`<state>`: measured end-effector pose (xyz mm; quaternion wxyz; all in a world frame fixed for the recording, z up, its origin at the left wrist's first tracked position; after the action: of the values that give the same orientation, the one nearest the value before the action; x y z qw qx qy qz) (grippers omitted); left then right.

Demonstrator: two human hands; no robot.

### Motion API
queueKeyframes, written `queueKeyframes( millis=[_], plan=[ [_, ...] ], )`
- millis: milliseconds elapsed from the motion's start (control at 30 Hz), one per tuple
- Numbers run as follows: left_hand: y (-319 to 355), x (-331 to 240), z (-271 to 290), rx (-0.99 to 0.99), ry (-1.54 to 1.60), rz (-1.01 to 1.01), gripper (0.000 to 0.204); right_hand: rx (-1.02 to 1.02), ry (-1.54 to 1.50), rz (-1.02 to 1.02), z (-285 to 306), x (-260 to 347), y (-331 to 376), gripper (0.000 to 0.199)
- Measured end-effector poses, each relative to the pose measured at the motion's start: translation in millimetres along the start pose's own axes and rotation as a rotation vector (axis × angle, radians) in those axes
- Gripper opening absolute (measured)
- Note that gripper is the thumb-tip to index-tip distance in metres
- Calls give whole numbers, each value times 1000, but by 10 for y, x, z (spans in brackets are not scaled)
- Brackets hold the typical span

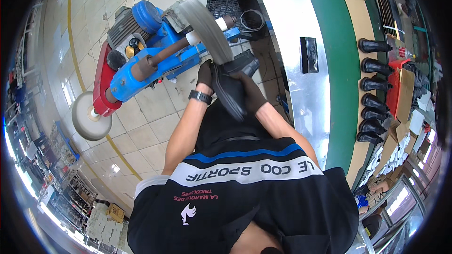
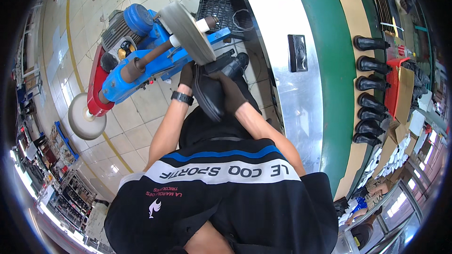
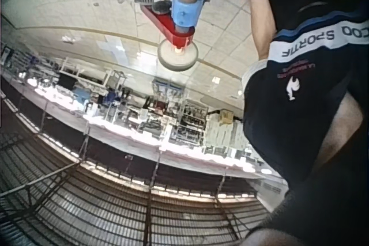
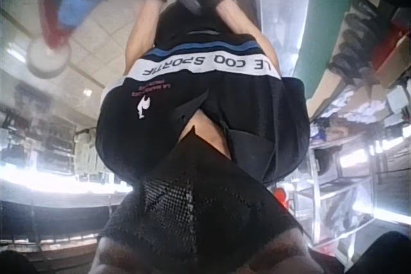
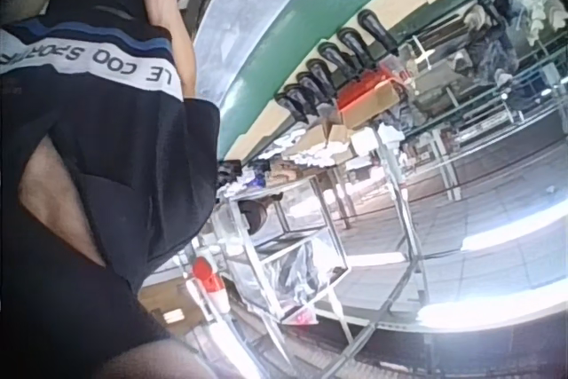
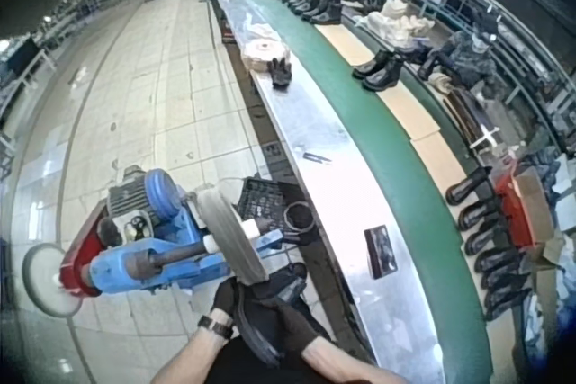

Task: Polishing black leather boots using a rotating buffer machine.

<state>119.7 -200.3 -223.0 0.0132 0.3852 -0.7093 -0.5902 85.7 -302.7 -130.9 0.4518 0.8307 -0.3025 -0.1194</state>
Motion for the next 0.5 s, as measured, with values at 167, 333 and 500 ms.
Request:
queueKeyframes(
  millis=[167,333,500],
  plan=[
    [-136,-52,349,-37,-439,-359,29,52,37,-58,85,-84,-182,32],
    [221,-149,698,-288,-640,-571,29,3,389,159,25,-42,203,65],
    [920,-465,200,-407,-682,-694,25,-66,1493,521,-292,332,700,97]
  ],
)
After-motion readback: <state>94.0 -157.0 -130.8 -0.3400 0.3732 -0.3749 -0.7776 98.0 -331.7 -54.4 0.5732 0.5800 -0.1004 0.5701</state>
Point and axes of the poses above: each hand's wrist, its own y-axis away from the middle knuckle, its own z-axis out of the back of the hand, x = y × z, the point moved 9 cm from there along -y, towards the middle knuckle, and after that the axes turned 4 degrees about -y, right-handed, at the moved point
